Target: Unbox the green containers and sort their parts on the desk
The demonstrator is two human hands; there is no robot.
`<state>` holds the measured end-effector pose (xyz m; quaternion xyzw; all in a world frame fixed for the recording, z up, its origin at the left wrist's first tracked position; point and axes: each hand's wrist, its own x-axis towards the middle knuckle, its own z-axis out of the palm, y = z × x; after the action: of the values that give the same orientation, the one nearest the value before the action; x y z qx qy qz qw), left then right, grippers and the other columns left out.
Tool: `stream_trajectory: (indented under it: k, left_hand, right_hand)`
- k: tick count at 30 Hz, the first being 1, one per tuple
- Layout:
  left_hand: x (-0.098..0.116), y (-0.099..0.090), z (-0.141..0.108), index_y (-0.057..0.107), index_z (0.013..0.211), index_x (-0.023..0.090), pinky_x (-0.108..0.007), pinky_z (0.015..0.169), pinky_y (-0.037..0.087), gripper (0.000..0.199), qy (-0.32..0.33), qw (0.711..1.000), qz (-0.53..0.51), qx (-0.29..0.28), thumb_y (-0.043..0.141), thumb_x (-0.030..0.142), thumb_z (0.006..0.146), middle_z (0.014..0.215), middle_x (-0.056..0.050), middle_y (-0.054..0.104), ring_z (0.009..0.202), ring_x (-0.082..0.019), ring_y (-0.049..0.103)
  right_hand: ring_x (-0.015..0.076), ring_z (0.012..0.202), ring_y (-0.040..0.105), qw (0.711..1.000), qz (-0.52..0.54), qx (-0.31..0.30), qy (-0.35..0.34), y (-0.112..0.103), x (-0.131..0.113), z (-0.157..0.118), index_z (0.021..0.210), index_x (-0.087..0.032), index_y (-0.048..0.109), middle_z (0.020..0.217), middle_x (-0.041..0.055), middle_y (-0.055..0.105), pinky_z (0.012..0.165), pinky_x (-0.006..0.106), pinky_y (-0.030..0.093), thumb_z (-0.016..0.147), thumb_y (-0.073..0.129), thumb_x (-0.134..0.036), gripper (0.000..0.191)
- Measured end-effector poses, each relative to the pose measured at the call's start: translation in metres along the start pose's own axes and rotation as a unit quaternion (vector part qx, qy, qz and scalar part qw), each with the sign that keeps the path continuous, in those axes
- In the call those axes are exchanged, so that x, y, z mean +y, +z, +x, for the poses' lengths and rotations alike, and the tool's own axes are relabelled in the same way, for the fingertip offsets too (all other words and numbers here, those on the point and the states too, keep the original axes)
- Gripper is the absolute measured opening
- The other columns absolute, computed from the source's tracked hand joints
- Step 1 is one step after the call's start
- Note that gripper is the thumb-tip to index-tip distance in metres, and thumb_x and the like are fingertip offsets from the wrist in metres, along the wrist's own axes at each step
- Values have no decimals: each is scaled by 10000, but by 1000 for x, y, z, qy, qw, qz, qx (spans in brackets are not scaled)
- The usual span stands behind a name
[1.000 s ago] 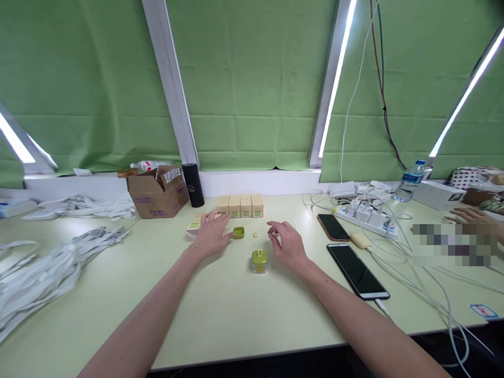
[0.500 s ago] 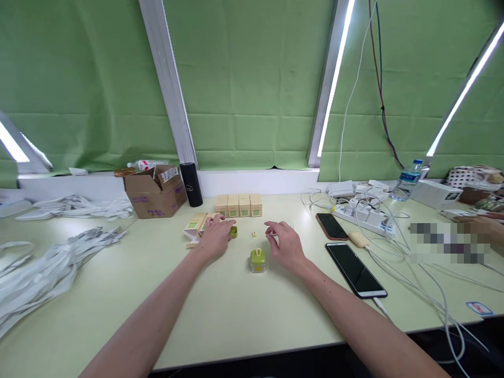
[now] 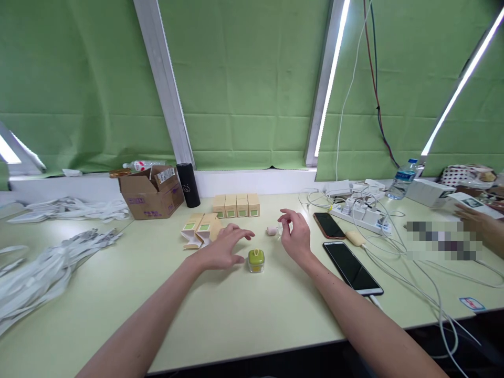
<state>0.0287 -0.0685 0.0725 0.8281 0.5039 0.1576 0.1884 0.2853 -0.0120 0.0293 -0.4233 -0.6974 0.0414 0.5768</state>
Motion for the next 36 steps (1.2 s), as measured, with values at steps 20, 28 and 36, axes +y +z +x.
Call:
stream_trajectory:
  k: [20, 28, 36]
  left_hand:
    - [4, 25, 16, 739, 1088, 233, -381, 927, 480, 352, 4, 955, -273, 113, 742, 513, 875, 1091, -69, 733, 1023, -264, 631]
    - [14, 26, 28, 753, 1064, 138, -307, 754, 520, 492, -18, 751, -652, 108, 710, 605, 915, 1109, -155, 730, 928, -203, 646]
    - [21, 30, 31, 744, 1046, 143, -298, 732, 522, 409, -40, 722, -678, 132, 715, 537, 938, 1092, -140, 732, 893, -185, 652]
  right_hand:
    - [241, 864, 669, 997, 22, -78, -9, 14, -11, -20, 1170, -247, 636, 925, 45, 747, 775, 379, 543, 948, 511, -142, 276]
    - [247, 901, 671, 994, 24, -87, -59, 13, -19, -23, 1199, -238, 627, 948, 61, 749, 798, 381, 543, 950, 501, -108, 308]
    - [242, 896, 664, 994, 46, -91, -39, 12, -22, -23, 1198, -240, 620, 963, 62, 749, 805, 386, 541, 965, 501, -158, 274]
